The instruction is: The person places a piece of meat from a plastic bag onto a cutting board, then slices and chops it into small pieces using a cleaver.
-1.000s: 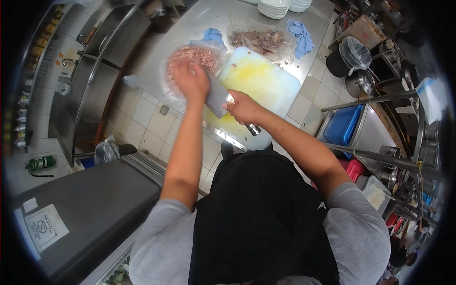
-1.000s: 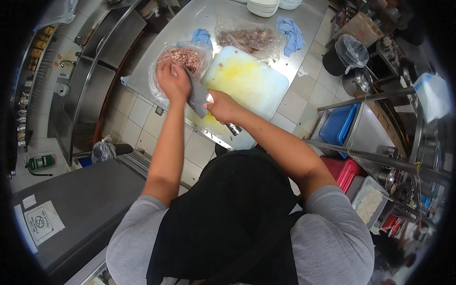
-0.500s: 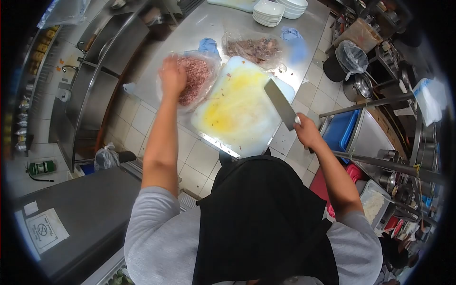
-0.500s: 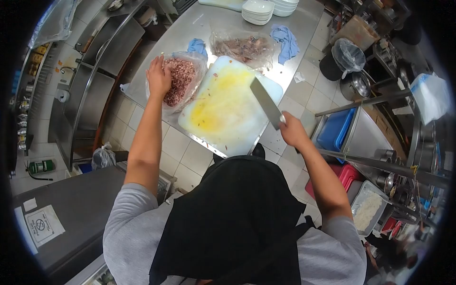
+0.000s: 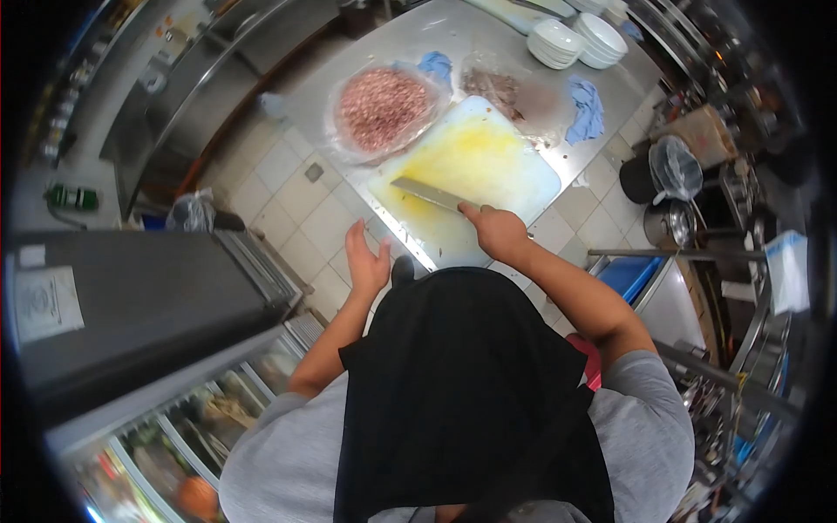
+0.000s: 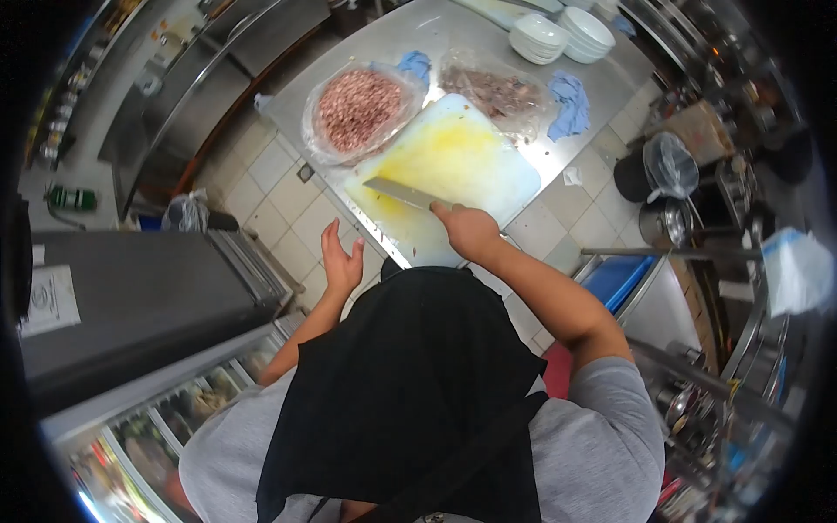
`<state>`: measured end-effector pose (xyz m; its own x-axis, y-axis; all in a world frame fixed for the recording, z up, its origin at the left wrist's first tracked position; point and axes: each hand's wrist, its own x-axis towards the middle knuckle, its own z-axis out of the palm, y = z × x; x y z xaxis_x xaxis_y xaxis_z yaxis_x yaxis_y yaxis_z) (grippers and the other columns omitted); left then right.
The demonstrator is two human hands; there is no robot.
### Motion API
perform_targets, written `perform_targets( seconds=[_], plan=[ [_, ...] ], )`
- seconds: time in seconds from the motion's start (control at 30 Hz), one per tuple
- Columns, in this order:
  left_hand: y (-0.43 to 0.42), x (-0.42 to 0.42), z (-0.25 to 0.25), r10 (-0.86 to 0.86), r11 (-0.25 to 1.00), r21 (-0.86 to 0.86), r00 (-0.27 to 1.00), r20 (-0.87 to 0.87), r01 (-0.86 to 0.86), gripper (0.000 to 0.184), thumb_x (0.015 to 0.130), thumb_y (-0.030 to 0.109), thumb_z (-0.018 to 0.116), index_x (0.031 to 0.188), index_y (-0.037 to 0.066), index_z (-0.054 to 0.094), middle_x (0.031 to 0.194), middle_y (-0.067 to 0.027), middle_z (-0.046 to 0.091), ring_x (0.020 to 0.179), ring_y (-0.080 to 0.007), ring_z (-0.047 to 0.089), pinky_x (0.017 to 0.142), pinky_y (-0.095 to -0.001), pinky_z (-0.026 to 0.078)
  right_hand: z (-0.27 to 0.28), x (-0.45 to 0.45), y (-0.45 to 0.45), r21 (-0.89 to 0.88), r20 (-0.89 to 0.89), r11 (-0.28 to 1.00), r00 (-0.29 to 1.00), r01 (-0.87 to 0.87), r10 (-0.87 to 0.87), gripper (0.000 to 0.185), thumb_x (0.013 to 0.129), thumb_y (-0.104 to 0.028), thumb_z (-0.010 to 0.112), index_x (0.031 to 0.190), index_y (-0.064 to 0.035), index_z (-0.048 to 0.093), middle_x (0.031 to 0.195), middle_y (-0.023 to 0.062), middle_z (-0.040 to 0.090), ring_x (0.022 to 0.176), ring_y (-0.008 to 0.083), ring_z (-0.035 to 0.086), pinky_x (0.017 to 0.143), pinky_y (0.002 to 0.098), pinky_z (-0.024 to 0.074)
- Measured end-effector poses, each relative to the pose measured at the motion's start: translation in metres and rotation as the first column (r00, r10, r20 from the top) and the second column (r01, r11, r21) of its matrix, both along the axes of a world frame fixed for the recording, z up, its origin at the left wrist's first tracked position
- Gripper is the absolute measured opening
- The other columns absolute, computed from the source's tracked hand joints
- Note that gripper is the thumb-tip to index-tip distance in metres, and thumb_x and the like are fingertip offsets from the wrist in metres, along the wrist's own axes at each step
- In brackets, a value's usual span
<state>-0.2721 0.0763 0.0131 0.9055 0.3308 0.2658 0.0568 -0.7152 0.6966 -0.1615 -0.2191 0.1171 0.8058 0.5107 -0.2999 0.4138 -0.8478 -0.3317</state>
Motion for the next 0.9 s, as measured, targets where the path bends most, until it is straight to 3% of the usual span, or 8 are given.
perform_targets(
  seconds=[0.07, 0.13, 0.43, 0.67, 0.73, 0.77, 0.83, 0.9],
  plan=[
    [0.000, -0.017, -0.023, 0.078, 0.994, -0.068, 0.995, -0.059, -0.082, 0.059, 0.093, 0.017, 0.077, 0.143, -0.005, 0.056, 0.132, -0.0242, 0.063, 0.118, -0.0379, 0.064, 0.104, -0.0461, 0.052, 0.005, -0.006, -0.002, -0.004, -0.049, 0.995, 0.994, -0.097, 0.097, 0.048, 0.098, -0.008, 0.050, 0.145, -0.0164, 0.059, 0.113, 0.0241, 0.074, 0.103, 0.0422, 0.073, 0.085, 0.0532, 0.0581],
    [0.000, -0.020, -0.034, -0.008, 0.864, -0.480, 0.948, -0.317, -0.153, 0.052, 0.089, 0.012, 0.082, 0.134, -0.002, 0.062, 0.121, -0.0199, 0.068, 0.103, -0.0285, 0.070, 0.092, -0.0397, 0.058, 0.000, -0.004, -0.015, 0.193, 0.008, 0.981, 0.999, -0.032, 0.031, 0.046, 0.097, -0.007, 0.050, 0.141, -0.0161, 0.062, 0.110, 0.0263, 0.074, 0.100, 0.0445, 0.072, 0.085, 0.0549, 0.0571],
    [-0.048, 0.000, -0.015, 0.117, 0.967, -0.195, 0.967, -0.226, -0.163, 0.034, 0.083, 0.008, 0.081, 0.114, 0.000, 0.072, 0.104, -0.0156, 0.072, 0.094, -0.0268, 0.072, 0.085, -0.0381, 0.058, -0.011, 0.025, 0.002, 0.025, 0.130, 0.999, 0.990, 0.045, -0.048, 0.051, 0.096, -0.005, 0.050, 0.145, -0.0141, 0.060, 0.103, 0.0251, 0.075, 0.097, 0.0423, 0.073, 0.085, 0.0530, 0.0572],
    [0.006, 0.077, 0.007, -0.050, 0.996, 0.073, 0.996, 0.073, 0.044, 0.051, 0.095, 0.016, 0.066, 0.139, -0.007, 0.059, 0.138, -0.0293, 0.060, 0.132, -0.0423, 0.056, 0.114, -0.0480, 0.044, -0.011, -0.044, -0.004, 0.159, -0.092, 0.979, 0.989, 0.130, -0.116, 0.042, 0.100, -0.011, 0.057, 0.142, -0.0115, 0.061, 0.107, 0.0242, 0.075, 0.104, 0.0392, 0.073, 0.088, 0.0500, 0.0570],
    [0.013, 0.097, 0.008, -0.162, 0.978, 0.148, 0.984, 0.075, 0.150, 0.059, 0.098, 0.021, 0.065, 0.146, -0.009, 0.053, 0.149, -0.0323, 0.054, 0.143, -0.0453, 0.049, 0.121, -0.0502, 0.038, -0.061, -0.058, -0.038, 0.490, -0.382, 0.704, 0.852, 0.514, -0.357, 0.038, 0.104, -0.014, 0.060, 0.141, -0.0114, 0.059, 0.085, 0.0155, 0.071, 0.077, 0.0287, 0.071, 0.068, 0.0454, 0.0573],
    [0.012, 0.104, 0.008, -0.220, 0.940, 0.260, 0.975, -0.024, 0.219, 0.064, 0.100, 0.026, 0.064, 0.150, -0.010, 0.048, 0.154, -0.0333, 0.049, 0.149, -0.0460, 0.042, 0.125, -0.0517, 0.033, -0.050, -0.067, -0.047, 0.487, -0.378, 0.701, 0.849, 0.522, -0.369, 0.038, 0.104, -0.014, 0.060, 0.141, -0.0114, 0.059, 0.085, 0.0155, 0.071, 0.077, 0.0287, 0.071, 0.068, 0.0454, 0.0573],
    [0.011, 0.114, 0.006, -0.288, 0.880, 0.359, 0.950, -0.120, 0.312, 0.069, 0.102, 0.031, 0.063, 0.153, -0.011, 0.044, 0.160, -0.0344, 0.044, 0.154, -0.0467, 0.036, 0.128, -0.0532, 0.028, -0.021, -0.087, -0.063, 0.344, -0.825, 0.270, 0.426, 0.900, -0.372, 0.032, 0.106, -0.016, 0.060, 0.137, -0.0131, 0.057, 0.069, 0.0033, 0.055, 0.053, 0.0150, 0.052, 0.047, 0.0354, 0.0453],
    [0.009, 0.105, 0.001, -0.392, 0.832, 0.354, 0.904, -0.170, 0.427, 0.070, 0.103, 0.035, 0.062, 0.155, -0.009, 0.044, 0.161, -0.0339, 0.042, 0.156, -0.0476, 0.032, 0.129, -0.0560, 0.025, -0.025, -0.111, -0.079, 0.312, -0.854, 0.121, 0.334, 0.942, -0.399, 0.028, 0.107, -0.016, 0.060, 0.134, -0.0144, 0.055, 0.067, 0.0002, 0.049, 0.049, 0.0121, 0.044, 0.044, 0.0320, 0.0391]
  ],
)
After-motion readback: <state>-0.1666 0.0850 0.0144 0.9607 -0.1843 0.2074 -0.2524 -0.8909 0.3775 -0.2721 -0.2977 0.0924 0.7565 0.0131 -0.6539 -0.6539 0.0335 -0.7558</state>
